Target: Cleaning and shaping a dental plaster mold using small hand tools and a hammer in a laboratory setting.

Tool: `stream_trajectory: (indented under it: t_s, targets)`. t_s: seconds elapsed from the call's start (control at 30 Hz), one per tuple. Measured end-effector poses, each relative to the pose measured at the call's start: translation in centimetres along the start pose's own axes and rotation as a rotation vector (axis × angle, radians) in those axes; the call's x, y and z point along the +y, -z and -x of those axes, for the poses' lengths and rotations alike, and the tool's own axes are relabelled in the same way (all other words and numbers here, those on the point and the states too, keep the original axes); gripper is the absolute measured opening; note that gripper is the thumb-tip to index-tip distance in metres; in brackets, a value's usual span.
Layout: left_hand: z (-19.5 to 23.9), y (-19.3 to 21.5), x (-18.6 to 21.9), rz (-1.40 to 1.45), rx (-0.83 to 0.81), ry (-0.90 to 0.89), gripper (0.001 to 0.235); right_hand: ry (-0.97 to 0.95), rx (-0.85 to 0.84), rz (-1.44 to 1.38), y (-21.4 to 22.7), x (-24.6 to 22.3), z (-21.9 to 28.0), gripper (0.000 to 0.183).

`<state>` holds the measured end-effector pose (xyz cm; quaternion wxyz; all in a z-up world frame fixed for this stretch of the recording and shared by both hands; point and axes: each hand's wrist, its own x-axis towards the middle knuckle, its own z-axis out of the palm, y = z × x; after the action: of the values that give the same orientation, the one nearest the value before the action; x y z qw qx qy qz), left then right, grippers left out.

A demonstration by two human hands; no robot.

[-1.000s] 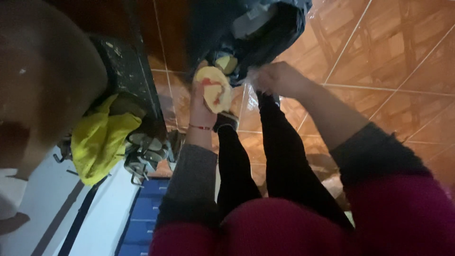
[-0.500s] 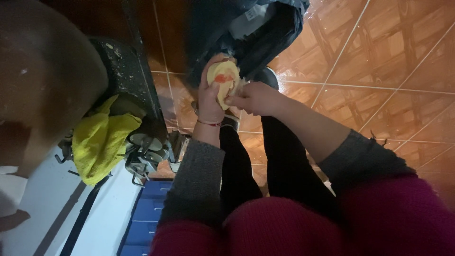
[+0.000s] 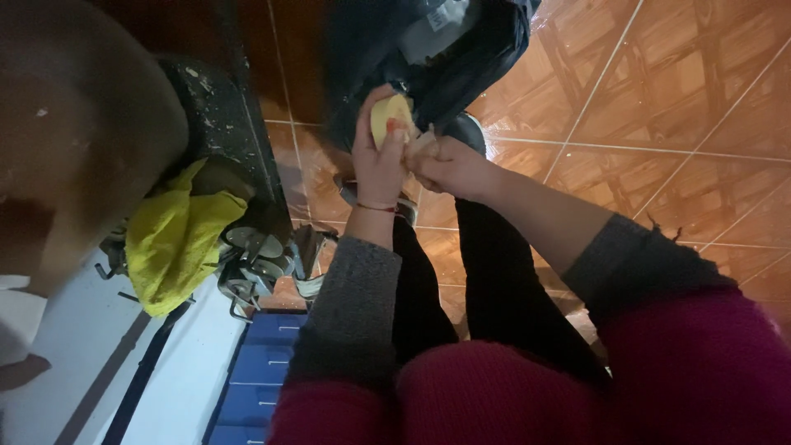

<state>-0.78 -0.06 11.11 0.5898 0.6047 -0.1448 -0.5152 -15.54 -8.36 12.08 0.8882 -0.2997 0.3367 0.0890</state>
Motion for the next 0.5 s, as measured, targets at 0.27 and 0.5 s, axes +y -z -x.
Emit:
stream_trajectory:
  t_s: [0.27, 0.5]
  targets:
    - [0.8, 7.1, -0.9, -0.138, 0.292, 0.408, 0.048, 0.531, 0.191, 0.727, 10.1, 0.5, 0.7, 0.024]
    - [2.3, 6.3, -1.5, 0.521, 0.06, 0.372, 0.06, 0.192, 0.674, 1.066, 12.1, 3.0, -8.7, 0.032]
